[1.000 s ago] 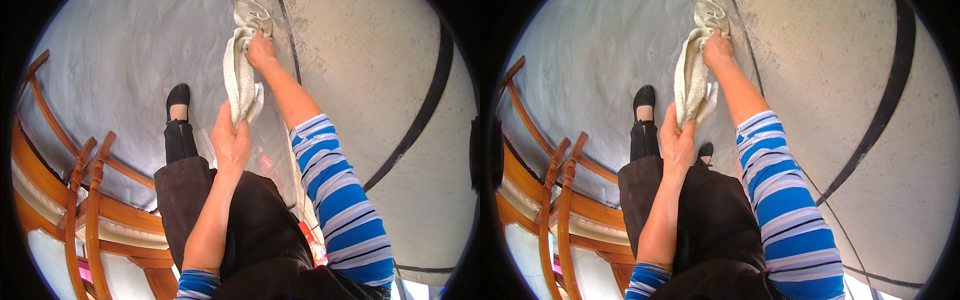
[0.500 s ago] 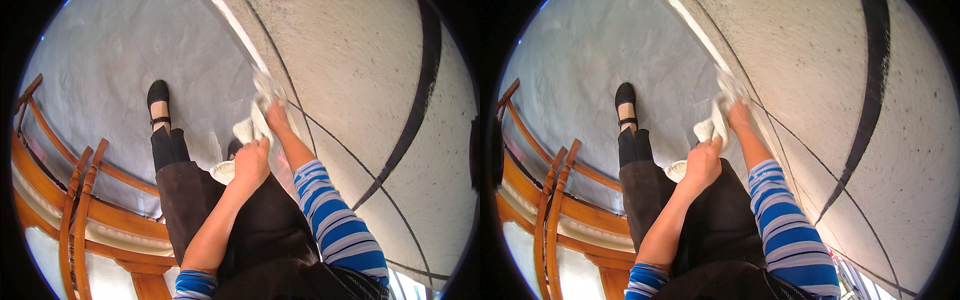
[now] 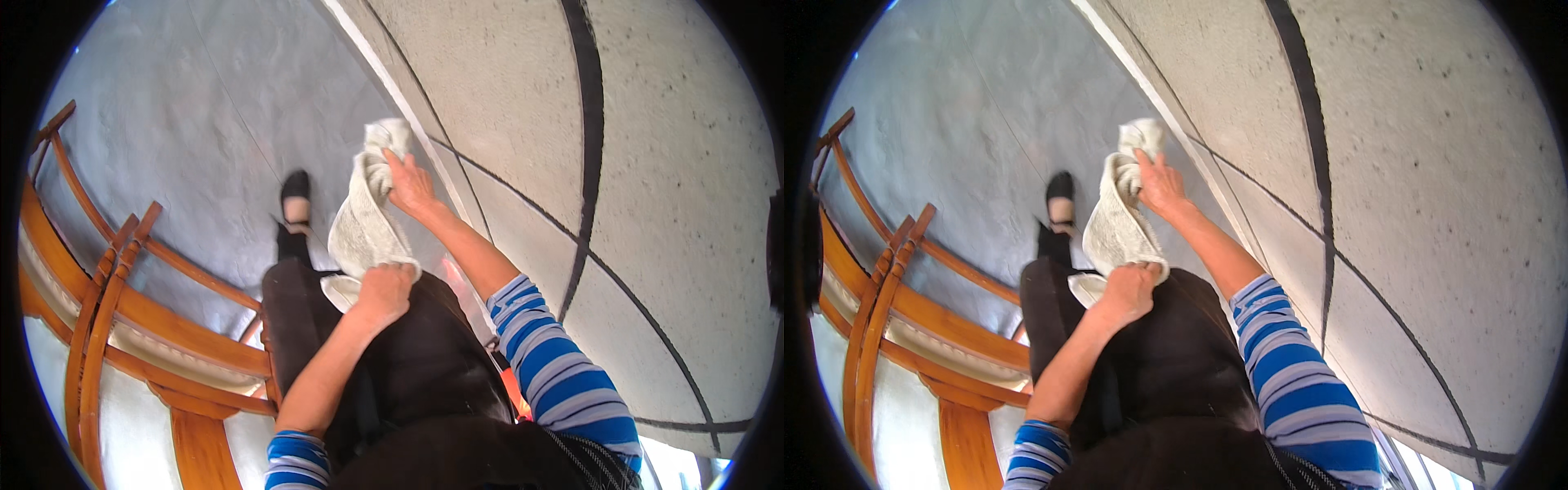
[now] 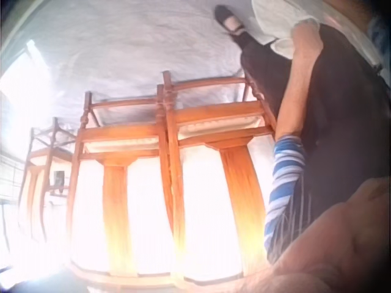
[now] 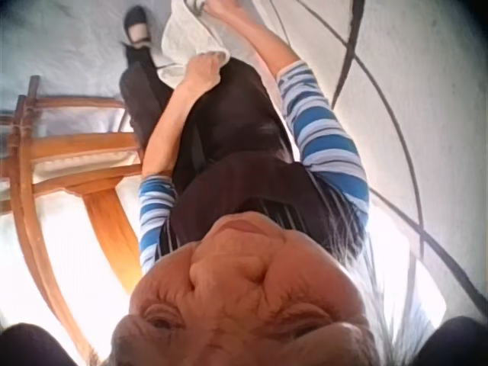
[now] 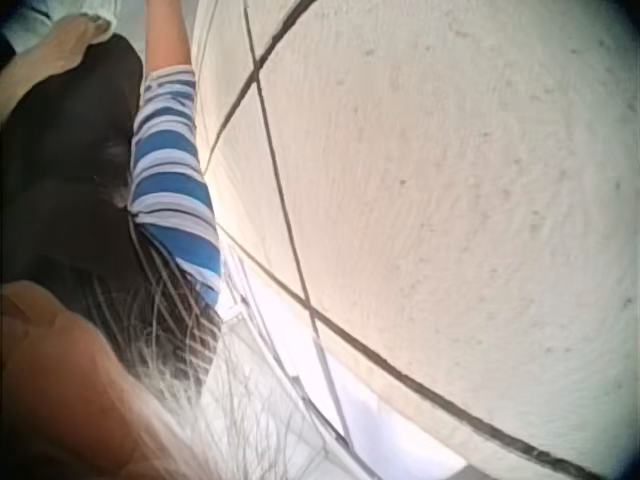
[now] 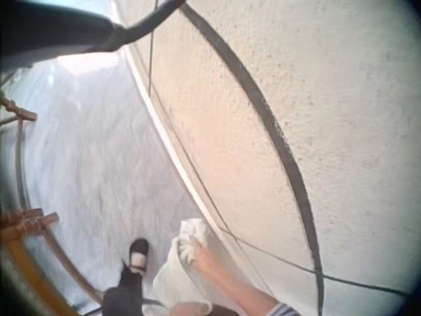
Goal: The person wipes the floor and window sills with a cloth. They move along the room, cleaning the base of the wall and the window frames.
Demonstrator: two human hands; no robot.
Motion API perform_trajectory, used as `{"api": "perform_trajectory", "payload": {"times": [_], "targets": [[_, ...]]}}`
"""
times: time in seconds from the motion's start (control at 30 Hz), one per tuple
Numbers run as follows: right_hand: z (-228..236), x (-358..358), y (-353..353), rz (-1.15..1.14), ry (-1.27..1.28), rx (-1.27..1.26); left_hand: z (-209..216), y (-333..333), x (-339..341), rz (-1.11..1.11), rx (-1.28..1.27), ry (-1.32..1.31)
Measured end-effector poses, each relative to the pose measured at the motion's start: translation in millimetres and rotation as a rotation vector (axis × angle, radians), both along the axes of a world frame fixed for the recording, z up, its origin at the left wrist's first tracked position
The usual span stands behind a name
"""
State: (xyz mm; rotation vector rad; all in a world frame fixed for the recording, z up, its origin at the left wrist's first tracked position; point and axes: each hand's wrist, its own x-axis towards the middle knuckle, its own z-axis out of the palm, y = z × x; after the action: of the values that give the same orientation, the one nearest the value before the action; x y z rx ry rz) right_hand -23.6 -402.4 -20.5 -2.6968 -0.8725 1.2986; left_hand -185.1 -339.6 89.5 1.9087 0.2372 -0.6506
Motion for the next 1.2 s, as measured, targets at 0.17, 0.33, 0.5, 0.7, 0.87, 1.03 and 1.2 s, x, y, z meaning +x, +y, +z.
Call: {"api": "perform_trajectory", "payload": {"times": [0.17,0.33,0.5,0.7,0.87,1.03,1.2], "targets": [[-41.4,53.0,76.9,0.078,-0.234,0.099,-37.4,-2.7,24.3,0.460,0.145,-0.177],[-40.0,62.6,30.7,0.106,0.019,-0.354,-38.3,24.5,25.3,0.534,0.031,-0.049],[-12.5,47.5,29.7,0.343,-0.049,-0.174,-30.4,49.4,29.3,0.851,-0.021,-0.003],[-34.5,116.4,248.1,0.716,-0.462,0.464,-69.2,125.9,34.0,1.247,-0.044,-0.248],[-94.2,162.3,416.5,0.869,-0.450,0.249,-165.7,244.2,87.6,1.186,0.058,-0.180],[-171.3,182.1,355.6,1.188,-0.795,-0.104,-242.4,239.9,120.6,1.054,0.207,-0.112],[-184.7,162.4,301.3,1.342,-0.908,-0.111,-271.2,155.6,105.7,1.043,0.135,-0.027]]}}
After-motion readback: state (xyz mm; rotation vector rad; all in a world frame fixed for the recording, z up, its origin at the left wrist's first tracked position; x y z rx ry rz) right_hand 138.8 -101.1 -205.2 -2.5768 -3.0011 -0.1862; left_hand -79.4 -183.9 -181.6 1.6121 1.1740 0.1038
